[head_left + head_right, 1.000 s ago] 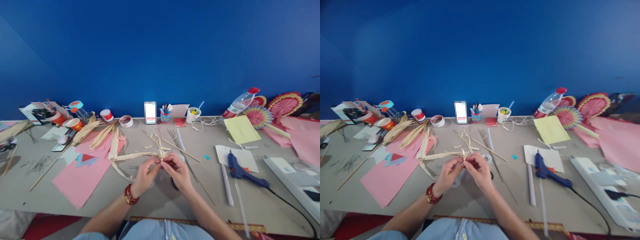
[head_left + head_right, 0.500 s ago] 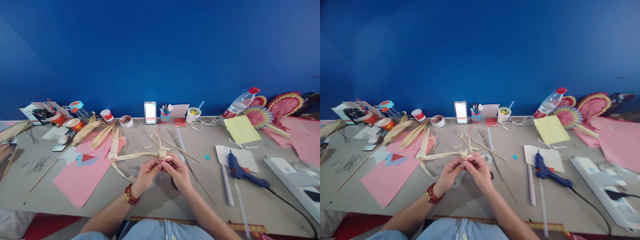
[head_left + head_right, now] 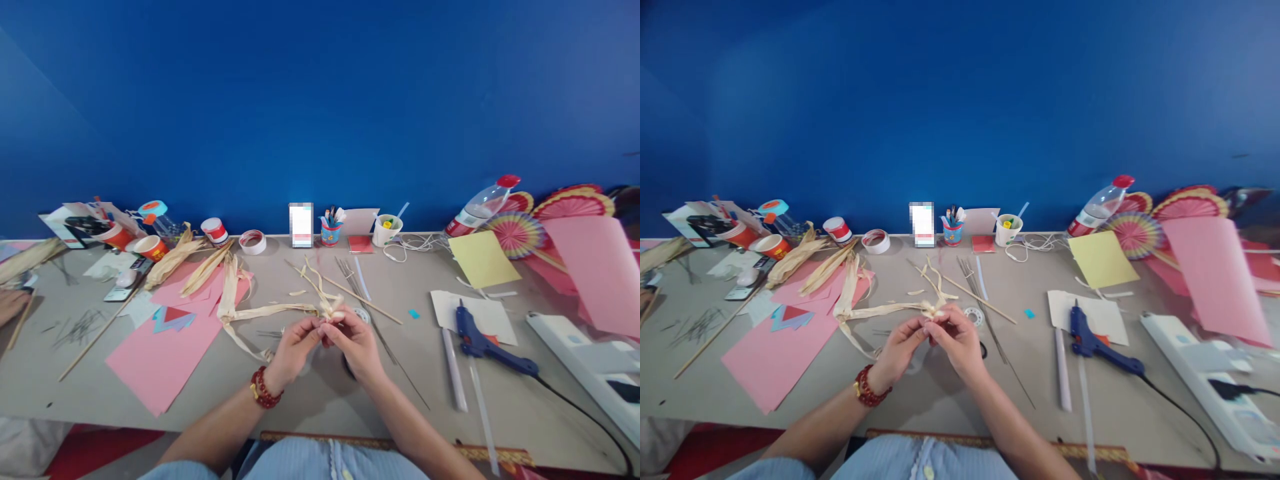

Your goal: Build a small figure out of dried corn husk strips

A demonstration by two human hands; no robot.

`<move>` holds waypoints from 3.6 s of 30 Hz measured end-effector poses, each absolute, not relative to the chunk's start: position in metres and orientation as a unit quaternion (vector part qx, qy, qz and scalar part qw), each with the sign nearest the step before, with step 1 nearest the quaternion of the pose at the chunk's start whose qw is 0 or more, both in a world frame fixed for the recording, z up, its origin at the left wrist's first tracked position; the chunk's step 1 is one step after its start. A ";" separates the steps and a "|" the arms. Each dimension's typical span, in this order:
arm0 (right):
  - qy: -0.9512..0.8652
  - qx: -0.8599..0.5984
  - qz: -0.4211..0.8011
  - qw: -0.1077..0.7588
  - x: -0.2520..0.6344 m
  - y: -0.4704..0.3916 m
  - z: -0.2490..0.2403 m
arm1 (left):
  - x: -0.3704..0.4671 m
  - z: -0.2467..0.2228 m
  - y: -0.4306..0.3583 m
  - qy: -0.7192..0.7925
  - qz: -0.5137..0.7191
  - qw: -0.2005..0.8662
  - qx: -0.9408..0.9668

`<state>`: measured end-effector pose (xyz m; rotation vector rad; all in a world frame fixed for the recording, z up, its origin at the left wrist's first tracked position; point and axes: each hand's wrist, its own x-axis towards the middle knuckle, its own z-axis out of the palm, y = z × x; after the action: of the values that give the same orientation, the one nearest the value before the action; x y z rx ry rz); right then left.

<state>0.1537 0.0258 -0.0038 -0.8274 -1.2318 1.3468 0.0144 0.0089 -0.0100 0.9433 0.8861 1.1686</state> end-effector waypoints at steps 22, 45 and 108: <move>-0.483 -0.338 0.594 0.547 0.154 0.025 -0.002 | 0.014 -0.009 0.008 0.391 0.505 0.634 0.436; -0.519 -0.512 0.398 0.557 0.177 0.040 -0.004 | -0.020 0.033 0.012 0.491 0.335 0.110 0.797; -0.799 -0.495 0.168 0.296 0.228 0.039 0.001 | -0.023 0.038 0.018 0.436 0.543 0.358 0.621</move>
<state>0.2281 0.0388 0.0006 -1.3164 -2.1263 0.4470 -0.0228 0.0180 0.0377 1.6027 1.1259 1.4017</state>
